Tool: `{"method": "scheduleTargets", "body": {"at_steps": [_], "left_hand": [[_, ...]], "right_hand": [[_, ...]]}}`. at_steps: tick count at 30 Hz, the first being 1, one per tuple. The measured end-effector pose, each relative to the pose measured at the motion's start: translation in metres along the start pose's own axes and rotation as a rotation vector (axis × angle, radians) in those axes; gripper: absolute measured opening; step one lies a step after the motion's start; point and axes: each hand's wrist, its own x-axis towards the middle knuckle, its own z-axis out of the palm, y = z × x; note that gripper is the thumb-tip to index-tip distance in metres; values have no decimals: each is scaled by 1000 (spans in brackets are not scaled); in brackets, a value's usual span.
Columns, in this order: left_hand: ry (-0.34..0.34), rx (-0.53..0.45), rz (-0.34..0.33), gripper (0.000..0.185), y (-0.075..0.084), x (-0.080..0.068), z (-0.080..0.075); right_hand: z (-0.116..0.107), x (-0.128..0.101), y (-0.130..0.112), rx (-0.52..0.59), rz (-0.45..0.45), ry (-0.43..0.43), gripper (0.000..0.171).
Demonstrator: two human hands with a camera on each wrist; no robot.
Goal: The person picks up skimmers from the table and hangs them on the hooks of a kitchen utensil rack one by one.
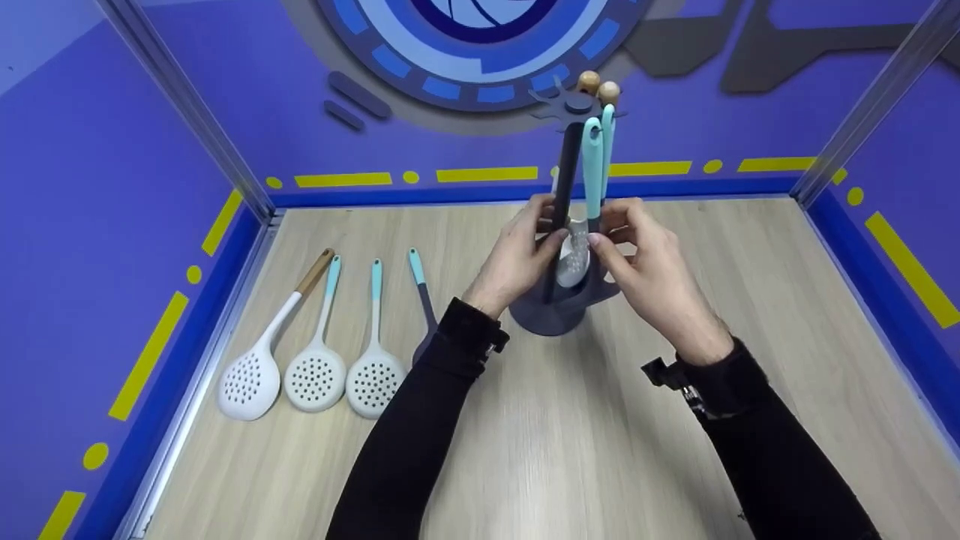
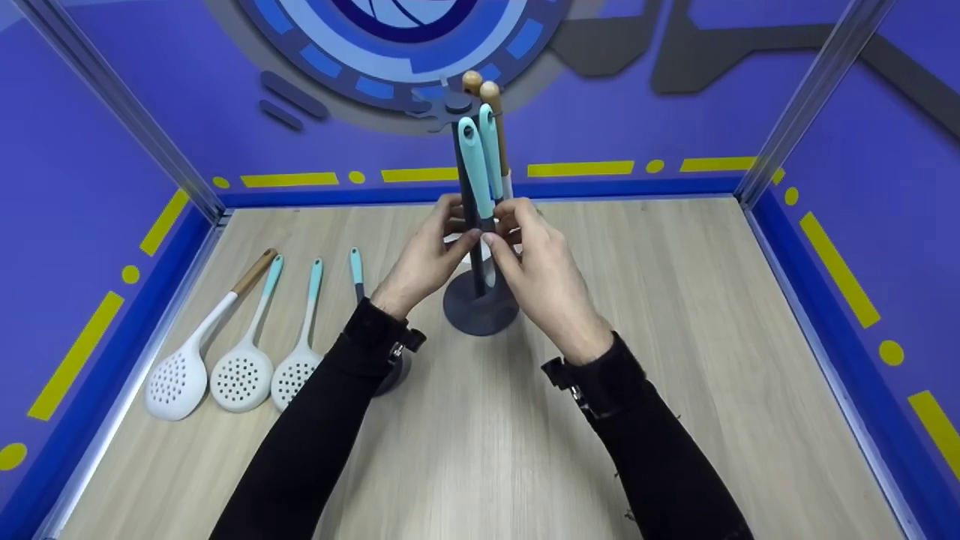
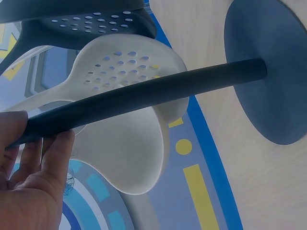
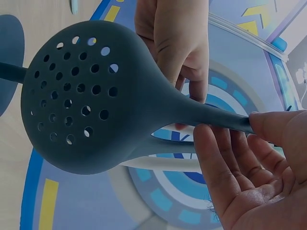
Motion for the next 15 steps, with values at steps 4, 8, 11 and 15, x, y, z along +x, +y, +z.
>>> {"method": "scheduleTargets", "body": {"at_steps": [4,8,11,15], "left_hand": [[0,-2,4,42,0,1,0],[6,11,19,42,-1,2,-1],[9,13,24,42,-1,2,-1],[10,0,19,41,-1,2,-1]], "right_hand": [[0,-1,1,-2,2,3,29],[0,-3,1,-3,13,5,29],[0,-4,1,-5,21,7,30],[0,-6,2,-22,22,13,29]]}}
